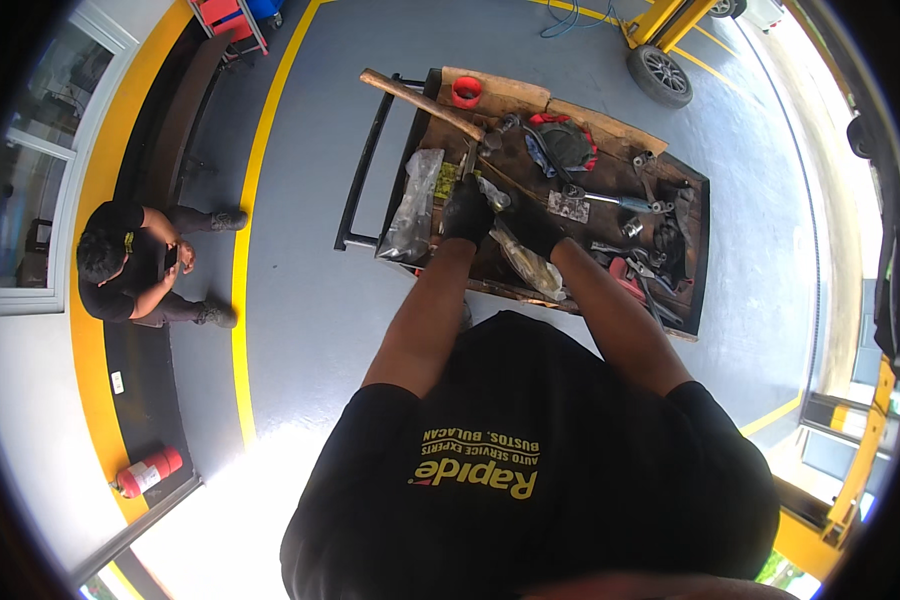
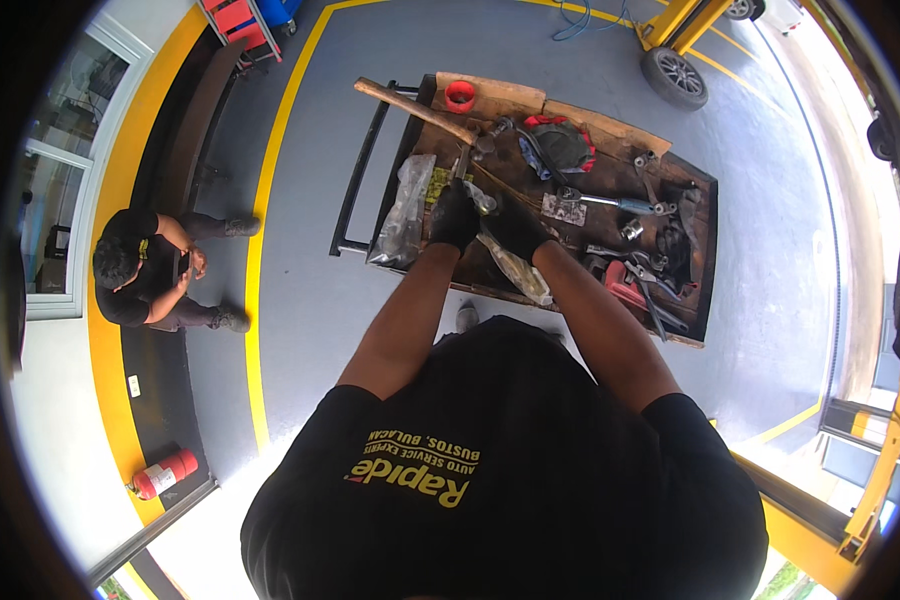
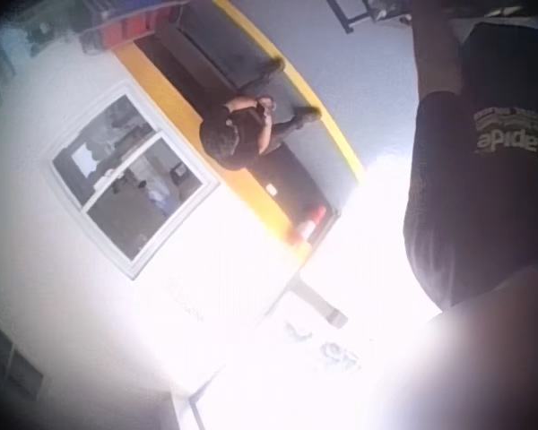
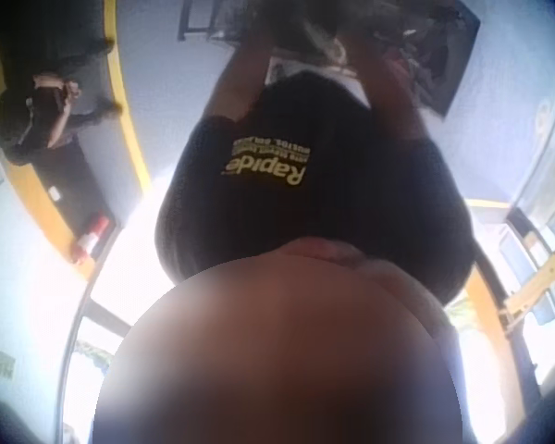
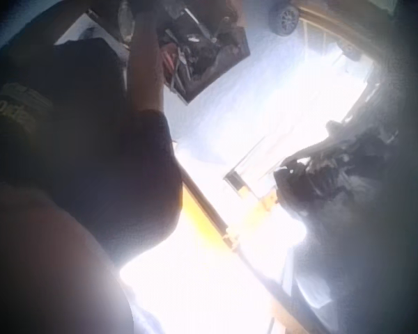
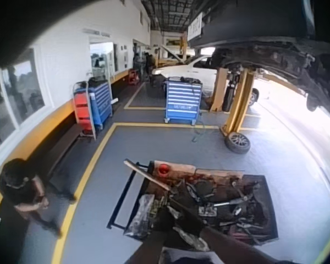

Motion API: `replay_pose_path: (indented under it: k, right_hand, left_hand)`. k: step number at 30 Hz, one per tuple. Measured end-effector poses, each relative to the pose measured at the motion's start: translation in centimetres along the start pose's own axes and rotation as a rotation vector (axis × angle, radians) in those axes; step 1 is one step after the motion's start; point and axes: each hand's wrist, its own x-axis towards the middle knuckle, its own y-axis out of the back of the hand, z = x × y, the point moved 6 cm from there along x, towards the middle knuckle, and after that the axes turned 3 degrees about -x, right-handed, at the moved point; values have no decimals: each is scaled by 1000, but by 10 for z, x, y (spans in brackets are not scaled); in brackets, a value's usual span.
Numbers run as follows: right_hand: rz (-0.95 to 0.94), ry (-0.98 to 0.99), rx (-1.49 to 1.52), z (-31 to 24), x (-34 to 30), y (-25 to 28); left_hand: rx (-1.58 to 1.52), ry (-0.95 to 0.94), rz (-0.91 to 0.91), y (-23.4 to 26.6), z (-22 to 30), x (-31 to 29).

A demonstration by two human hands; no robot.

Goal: The person works under a lifted vehicle, using a wrench to loosen and remove bolts from the suspension assembly. They then retrieve a new suspension arm from a parts cart and install it onto the vehicle, securing it with bolts.

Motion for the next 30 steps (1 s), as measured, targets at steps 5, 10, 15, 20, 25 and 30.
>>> replay_pose_path:
  k: [5, 10, 15, 20, 25, 30]
  right_hand:
    - [46, 133, 162, 3, -13, 18]
    - [-40, 3, 298, 54, -13, 3]
    - [-52, 21, 401, 97, -16, -5]
    - [196, 229, 4, 50, -45, 18]
    - [338, 233, -129, -3, -65, 46]
    - [370, 181, -49, -12, -63, 60]
  left_hand:
    - [-30, 24, -20, 2, 11, 4]
    - [-86, -11, -61, -1, 10, 1]
    - [-116, -189, -205, 0, 14, -11]
    - [-229, -99, -295, 10, 39, -28]
    - [-189, -338, -196, 32, 93, -47]
    - [6, -409, -201, 42, 119, -57]
